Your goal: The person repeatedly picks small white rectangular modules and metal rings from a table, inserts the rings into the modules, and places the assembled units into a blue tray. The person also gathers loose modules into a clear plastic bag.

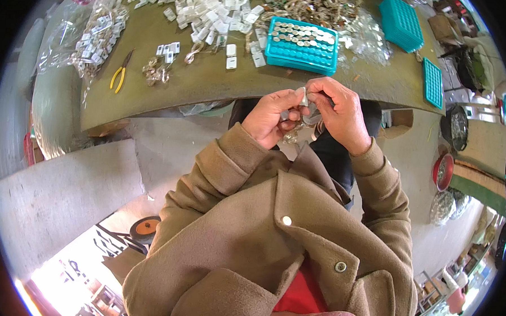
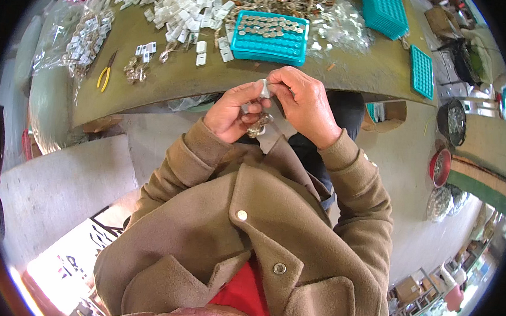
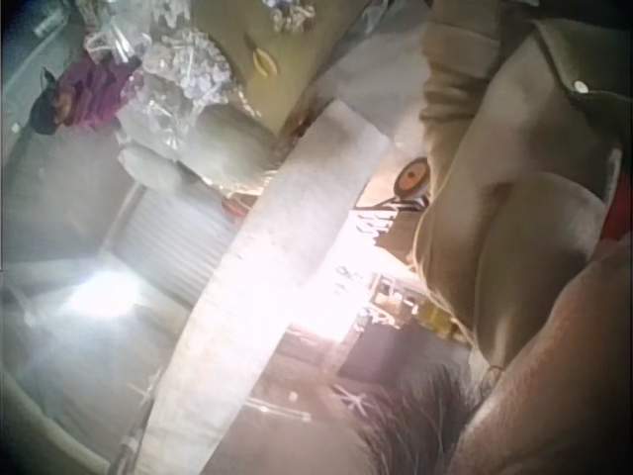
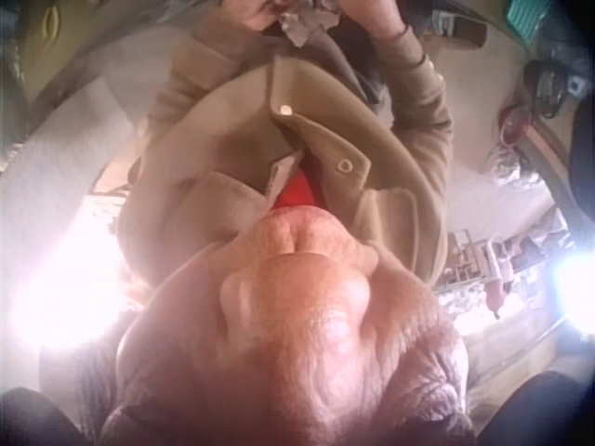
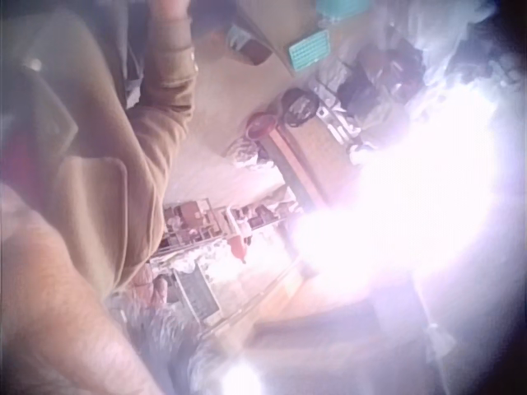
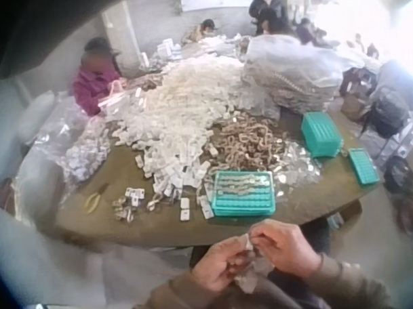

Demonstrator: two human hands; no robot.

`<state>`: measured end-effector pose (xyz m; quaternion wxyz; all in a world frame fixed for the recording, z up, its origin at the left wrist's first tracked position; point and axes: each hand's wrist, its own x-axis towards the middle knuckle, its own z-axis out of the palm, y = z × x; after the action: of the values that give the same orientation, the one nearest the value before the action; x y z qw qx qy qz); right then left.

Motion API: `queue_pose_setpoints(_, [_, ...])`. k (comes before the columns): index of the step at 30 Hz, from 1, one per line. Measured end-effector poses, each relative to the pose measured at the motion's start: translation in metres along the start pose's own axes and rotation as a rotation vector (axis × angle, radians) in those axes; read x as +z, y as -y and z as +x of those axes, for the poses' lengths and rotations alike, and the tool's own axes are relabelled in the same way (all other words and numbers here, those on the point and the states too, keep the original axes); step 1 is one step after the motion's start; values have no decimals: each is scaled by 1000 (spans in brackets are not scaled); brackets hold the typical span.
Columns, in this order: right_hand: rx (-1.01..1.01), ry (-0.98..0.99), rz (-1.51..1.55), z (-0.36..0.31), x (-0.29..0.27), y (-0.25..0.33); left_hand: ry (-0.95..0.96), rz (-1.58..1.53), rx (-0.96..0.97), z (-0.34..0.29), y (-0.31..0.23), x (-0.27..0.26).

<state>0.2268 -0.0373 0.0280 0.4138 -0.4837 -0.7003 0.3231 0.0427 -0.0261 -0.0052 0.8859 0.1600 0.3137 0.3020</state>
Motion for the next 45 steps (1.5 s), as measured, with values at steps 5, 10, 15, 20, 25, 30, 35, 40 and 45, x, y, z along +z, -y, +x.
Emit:
queue_pose_setpoints(5, [-120,120,-181,15,5,12,-138,324,181,-10,-8,-1])
queue_pose_setpoints(10, [-144,122,-49,47,23,24,-209,403,360,-37,-44,-8])
queue_pose_setpoints(15, [-327,68,-296,85,63,23,-434,603,771,-77,-97,-37])
queue_pose_setpoints(20, [-446,-51,-607,122,105,12,-613,927,1205,-77,-166,-96])
queue_pose_setpoints(25, [-339,-38,-714,133,128,6,-721,956,1041,-59,-190,-143])
queue_pose_setpoints(30, [-231,-15,-760,139,137,-1,-754,750,1116,-63,-162,-124])
queue_pose_setpoints(35, [-331,-206,-554,141,132,4,-514,546,824,-67,-115,-75])
queue_pose_setpoints(40, [-447,-259,-351,124,123,20,-373,147,680,-42,-90,-51])
queue_pose_setpoints(45, [-472,-267,-262,106,116,26,-374,7,678,-32,-83,-41])
